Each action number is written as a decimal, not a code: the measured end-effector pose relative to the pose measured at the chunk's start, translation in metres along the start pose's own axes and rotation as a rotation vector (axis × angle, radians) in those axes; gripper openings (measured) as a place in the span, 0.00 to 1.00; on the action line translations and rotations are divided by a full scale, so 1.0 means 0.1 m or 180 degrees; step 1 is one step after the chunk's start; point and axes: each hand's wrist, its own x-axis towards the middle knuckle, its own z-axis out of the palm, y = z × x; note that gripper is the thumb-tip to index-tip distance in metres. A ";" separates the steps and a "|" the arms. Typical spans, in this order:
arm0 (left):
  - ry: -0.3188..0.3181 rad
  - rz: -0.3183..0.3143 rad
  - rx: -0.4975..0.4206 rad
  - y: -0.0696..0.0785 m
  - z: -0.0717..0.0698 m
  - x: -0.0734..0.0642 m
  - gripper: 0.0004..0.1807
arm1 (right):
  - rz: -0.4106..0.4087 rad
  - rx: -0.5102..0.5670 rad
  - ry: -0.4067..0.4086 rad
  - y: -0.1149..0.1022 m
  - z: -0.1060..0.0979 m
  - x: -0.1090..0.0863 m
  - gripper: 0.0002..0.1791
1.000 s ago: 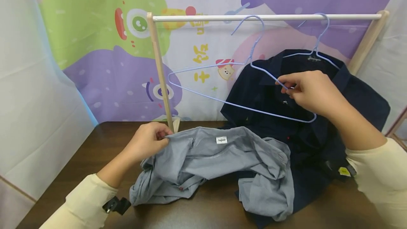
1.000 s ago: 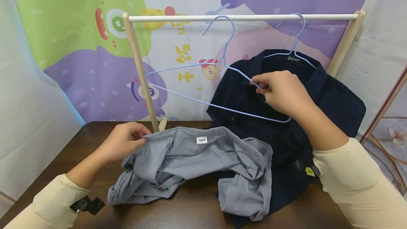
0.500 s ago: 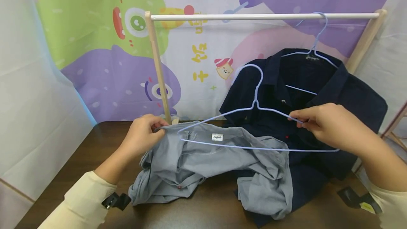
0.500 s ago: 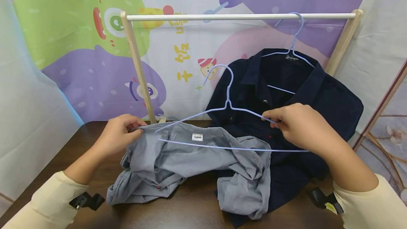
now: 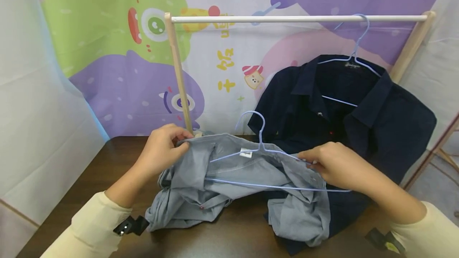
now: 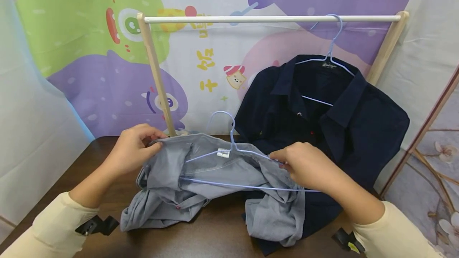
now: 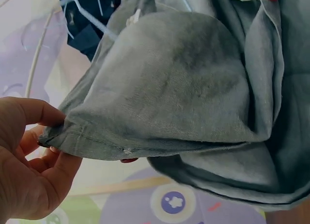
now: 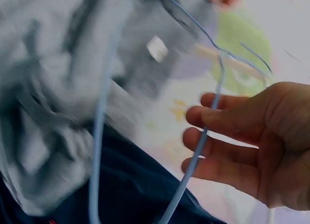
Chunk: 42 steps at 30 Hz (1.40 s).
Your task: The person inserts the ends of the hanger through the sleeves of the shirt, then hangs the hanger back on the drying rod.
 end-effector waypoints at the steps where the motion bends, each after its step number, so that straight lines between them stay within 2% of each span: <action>1: 0.0005 0.0015 -0.0008 0.02 0.00 0.00 0.10 | -0.0007 0.0046 0.0010 -0.03 0.05 0.03 0.20; 7: 0.0081 0.0176 -0.0042 0.15 0.01 -0.03 0.10 | -0.0092 0.0159 0.0108 -0.15 0.29 0.24 0.18; 11: 0.0065 0.0297 -0.0046 0.23 0.04 -0.07 0.11 | -0.0152 0.0234 0.0188 -0.19 0.40 0.36 0.18; 14: 0.0021 0.0365 -0.0015 0.26 0.08 -0.13 0.11 | -0.0094 0.0335 0.0215 -0.21 0.45 0.44 0.18; 18: -0.0051 0.0498 0.0120 0.27 0.16 -0.20 0.11 | 0.0034 0.0504 0.0216 -0.21 0.49 0.50 0.17; 22: -0.0123 0.0726 0.0394 0.26 0.26 -0.26 0.13 | 0.0093 0.0640 0.0250 -0.19 0.50 0.53 0.17; 26: -0.0322 0.0884 0.0576 0.25 0.31 -0.28 0.16 | 0.0079 0.0688 0.0272 -0.20 0.49 0.54 0.17; 28: -0.0447 0.0892 0.0537 0.25 0.30 -0.27 0.17 | 0.0089 0.0698 0.0263 -0.21 0.49 0.54 0.16; 30: -0.0450 0.0892 0.0474 0.26 0.26 -0.24 0.16 | 0.0112 0.0693 0.0254 -0.22 0.49 0.53 0.16; 35: -0.0014 0.0821 0.0349 0.26 0.15 -0.09 0.09 | 0.0104 0.0673 0.0241 -0.24 0.49 0.51 0.17; 37: 0.0028 0.0789 0.0323 0.26 0.11 -0.03 0.09 | 0.0057 0.0679 0.0230 -0.24 0.49 0.50 0.17; 39: -0.0111 0.0776 0.0289 0.24 0.09 0.02 0.10 | 0.0016 0.0695 0.0205 -0.25 0.49 0.50 0.17; 42: -0.0479 0.0795 0.0232 0.22 0.09 0.10 0.15 | -0.0054 0.0662 0.0190 -0.26 0.49 0.48 0.17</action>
